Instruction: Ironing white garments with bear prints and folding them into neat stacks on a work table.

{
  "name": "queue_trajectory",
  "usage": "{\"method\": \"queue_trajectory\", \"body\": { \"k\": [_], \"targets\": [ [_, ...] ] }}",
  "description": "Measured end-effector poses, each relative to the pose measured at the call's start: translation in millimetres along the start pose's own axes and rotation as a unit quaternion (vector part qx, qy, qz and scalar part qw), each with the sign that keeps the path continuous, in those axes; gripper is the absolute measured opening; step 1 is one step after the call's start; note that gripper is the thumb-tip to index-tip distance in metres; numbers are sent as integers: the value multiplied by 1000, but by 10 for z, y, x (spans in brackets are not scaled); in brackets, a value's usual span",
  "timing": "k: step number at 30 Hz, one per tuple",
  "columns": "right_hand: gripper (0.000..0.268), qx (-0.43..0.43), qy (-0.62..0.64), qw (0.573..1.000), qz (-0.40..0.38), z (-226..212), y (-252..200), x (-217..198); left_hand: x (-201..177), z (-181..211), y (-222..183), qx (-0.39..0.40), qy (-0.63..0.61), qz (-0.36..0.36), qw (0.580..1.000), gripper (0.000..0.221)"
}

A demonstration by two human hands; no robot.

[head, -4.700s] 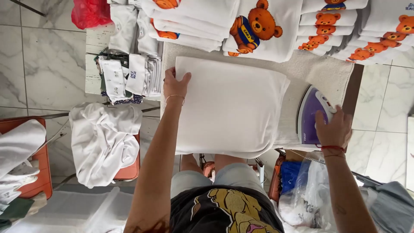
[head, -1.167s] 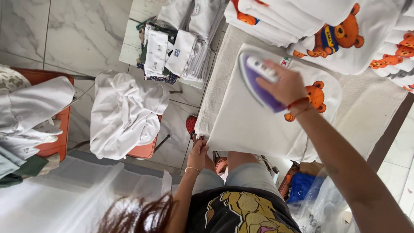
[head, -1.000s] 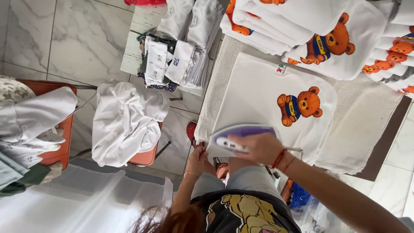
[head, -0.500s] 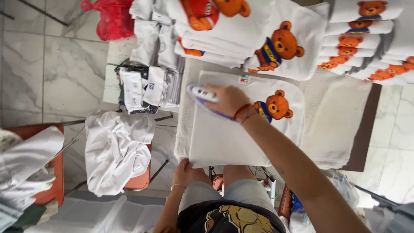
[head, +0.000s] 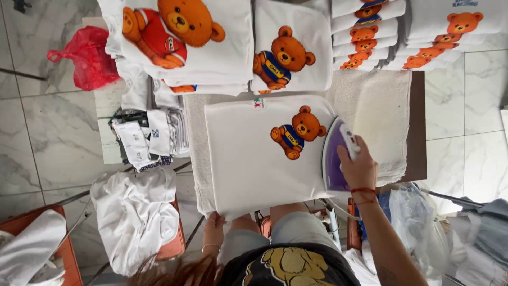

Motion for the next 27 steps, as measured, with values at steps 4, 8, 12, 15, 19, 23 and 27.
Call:
{"method": "queue_trajectory", "body": {
  "k": [4, 8, 12, 15, 19, 23, 27],
  "targets": [
    [54, -83, -43, 996, 0, -233, 52, -50, 11, -7, 51, 4, -15, 2, 1000, 14],
    [52, -131, -112, 982, -75, -922, 355, -15, 9, -52, 102, 25, -39, -10, 999, 8],
    [49, -314, -156, 936, -8, -1275, 448, 92, -1, 120, -71, -1, 12, 4, 1000, 11],
    [49, -211, -99, 972, -13, -923, 480, -41, 5, 135, -101, -9, 9, 16, 1000, 12],
    [53, -22, -2, 999, -36, -237, 198, -130, -6, 77, -97, 30, -36, 18, 999, 8],
    [51, 34, -42, 989, -136, 134, -479, 103, -10, 103, -117, 16, -51, 17, 998, 9],
    [56, 7, -84, 995, -45, 761, -699, 239, 14, 323, -217, 32, -175, 0, 984, 6]
  ]
}}
Point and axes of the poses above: each hand's wrist, its own y-axis towards the middle knuckle, its own x-axis out of the palm, z = x × y, the point moved 9 cm from there along y, towards the middle knuckle, and after that the axes turned 12 degrees about -y, right-handed, at the moved point
